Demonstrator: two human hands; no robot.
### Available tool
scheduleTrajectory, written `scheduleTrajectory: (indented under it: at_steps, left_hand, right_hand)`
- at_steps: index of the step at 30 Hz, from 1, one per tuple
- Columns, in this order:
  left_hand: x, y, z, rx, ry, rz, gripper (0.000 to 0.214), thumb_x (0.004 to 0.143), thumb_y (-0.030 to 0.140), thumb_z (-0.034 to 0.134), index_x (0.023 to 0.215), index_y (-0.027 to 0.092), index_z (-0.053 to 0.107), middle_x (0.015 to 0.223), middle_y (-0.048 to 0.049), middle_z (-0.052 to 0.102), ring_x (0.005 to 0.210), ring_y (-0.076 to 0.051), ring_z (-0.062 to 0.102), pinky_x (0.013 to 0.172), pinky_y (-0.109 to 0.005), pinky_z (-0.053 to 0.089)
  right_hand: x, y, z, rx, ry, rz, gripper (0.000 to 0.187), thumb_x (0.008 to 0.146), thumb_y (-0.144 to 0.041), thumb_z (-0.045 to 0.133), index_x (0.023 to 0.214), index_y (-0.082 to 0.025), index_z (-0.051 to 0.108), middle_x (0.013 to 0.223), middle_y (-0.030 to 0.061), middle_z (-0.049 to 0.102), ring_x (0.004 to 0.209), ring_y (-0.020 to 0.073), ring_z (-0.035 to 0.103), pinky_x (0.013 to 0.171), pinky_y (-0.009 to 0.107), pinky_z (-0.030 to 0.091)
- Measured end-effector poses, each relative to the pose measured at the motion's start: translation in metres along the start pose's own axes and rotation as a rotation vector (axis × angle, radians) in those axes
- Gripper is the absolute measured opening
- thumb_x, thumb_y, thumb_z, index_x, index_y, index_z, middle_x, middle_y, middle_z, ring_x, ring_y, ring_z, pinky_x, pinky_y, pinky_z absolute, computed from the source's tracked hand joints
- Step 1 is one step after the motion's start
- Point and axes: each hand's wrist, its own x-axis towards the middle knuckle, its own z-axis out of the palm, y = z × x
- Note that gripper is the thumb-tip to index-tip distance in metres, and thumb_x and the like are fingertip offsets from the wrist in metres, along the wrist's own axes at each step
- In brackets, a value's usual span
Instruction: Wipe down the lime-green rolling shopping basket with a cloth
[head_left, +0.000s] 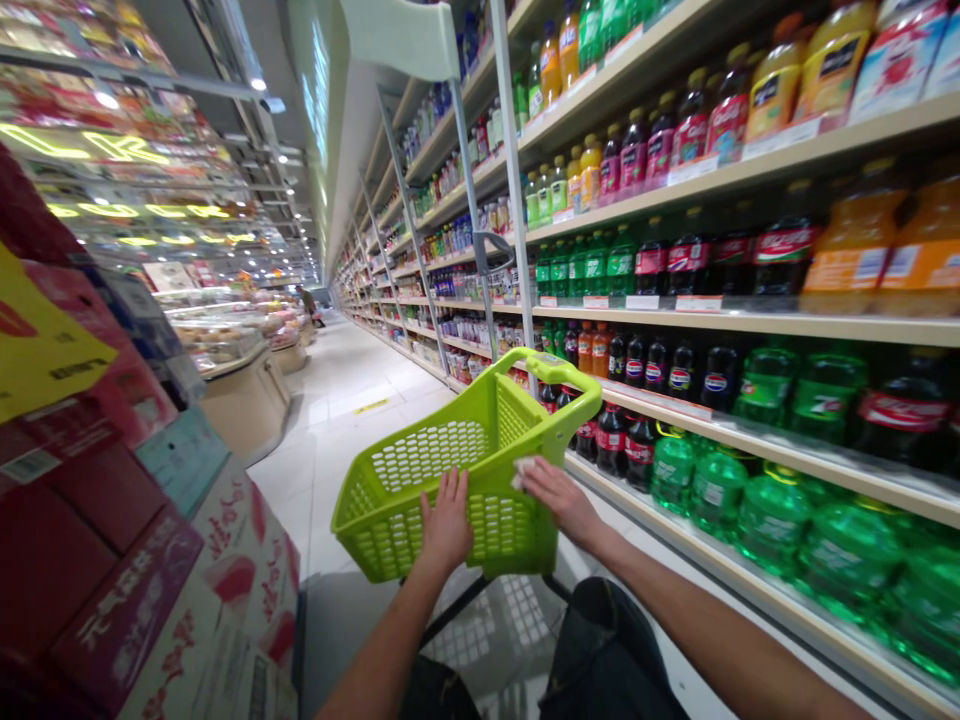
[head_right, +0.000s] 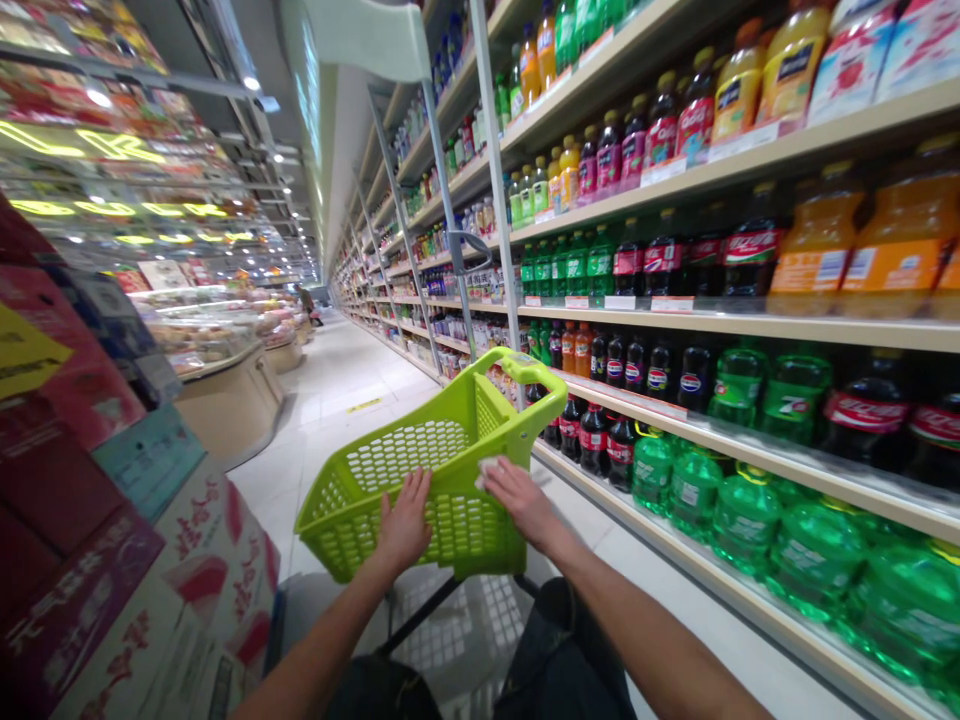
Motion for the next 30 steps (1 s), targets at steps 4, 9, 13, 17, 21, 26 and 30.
scheduleTrajectory:
  at_steps: [4, 9, 13, 17, 21, 26, 30]
  left_hand:
    - [0.000, 0.002, -0.001, -0.012, -0.013, -0.011, 0.079, 0.063, 0.008, 0.039, 0.138, 0.016, 0.014, 0.146, -0.0046, 0.009, 0.133, -0.023, 0.009, 0.104, -0.053, 0.014]
    - [0.000, 0.001, 0.000, -0.010, 0.005, -0.004, 0.080, 0.062, 0.007, 0.038, 0.138, 0.016, 0.015, 0.146, -0.0042, 0.010, 0.133, -0.023, 0.011, 0.104, -0.054, 0.014]
    - [0.000, 0.002, 0.002, -0.007, 0.016, -0.009, 0.079, 0.062, 0.007, 0.038, 0.138, 0.015, 0.015, 0.145, -0.0042, 0.009, 0.133, -0.022, 0.011, 0.104, -0.054, 0.014]
    - [-0.002, 0.006, 0.001, 0.002, 0.019, -0.021, 0.080, 0.062, 0.007, 0.039, 0.138, 0.014, 0.014, 0.145, -0.0050, 0.008, 0.133, -0.023, 0.010, 0.103, -0.054, 0.015]
    - [-0.001, 0.004, 0.000, 0.006, 0.005, -0.025, 0.079, 0.062, 0.006, 0.038, 0.137, 0.015, 0.015, 0.145, -0.0058, 0.009, 0.133, -0.023, 0.010, 0.103, -0.055, 0.016]
    - [0.001, 0.001, 0.001, 0.008, 0.003, 0.004, 0.079, 0.063, 0.006, 0.038, 0.138, 0.016, 0.014, 0.146, -0.0048, 0.009, 0.133, -0.023, 0.010, 0.103, -0.055, 0.014]
    - [0.003, 0.006, 0.003, 0.006, 0.003, -0.011, 0.080, 0.062, 0.008, 0.039, 0.138, 0.015, 0.014, 0.146, -0.0043, 0.008, 0.133, -0.024, 0.009, 0.103, -0.056, 0.014]
  right_hand:
    - [0.028, 0.015, -0.011, -0.017, 0.132, 0.085, 0.039, 0.088, -0.008, 0.033, 0.121, -0.021, 0.049, 0.127, 0.0064, 0.049, 0.130, 0.0189, 0.022, 0.102, 0.046, 0.033]
    - [-0.018, 0.013, -0.004, 0.021, -0.013, -0.065, 0.036, 0.089, -0.010, 0.033, 0.114, -0.024, 0.054, 0.118, 0.0030, 0.057, 0.126, 0.0147, 0.032, 0.094, 0.038, 0.045]
    - [0.003, 0.037, -0.036, -0.028, 0.169, 0.099, 0.043, 0.085, -0.005, 0.031, 0.120, -0.021, 0.050, 0.128, 0.0039, 0.048, 0.130, 0.0171, 0.023, 0.103, 0.042, 0.035]
    - [0.051, 0.058, -0.052, -0.136, 0.312, 0.274, 0.049, 0.082, -0.003, 0.030, 0.123, -0.022, 0.047, 0.132, 0.0017, 0.043, 0.132, 0.0163, 0.017, 0.108, 0.043, 0.025]
    - [0.055, 0.046, -0.032, -0.112, 0.056, -0.011, 0.043, 0.085, -0.005, 0.033, 0.116, -0.025, 0.053, 0.126, -0.0008, 0.051, 0.129, 0.0126, 0.025, 0.103, 0.038, 0.034]
    - [0.055, 0.072, -0.054, -0.151, 0.025, 0.048, 0.034, 0.085, -0.010, 0.039, 0.113, -0.021, 0.056, 0.127, 0.0038, 0.049, 0.129, 0.0170, 0.026, 0.103, 0.042, 0.032]
    - [0.067, 0.081, -0.066, -0.272, 0.118, 0.353, 0.038, 0.083, -0.006, 0.037, 0.117, -0.013, 0.053, 0.129, 0.0115, 0.046, 0.130, 0.0219, 0.023, 0.104, 0.045, 0.030]
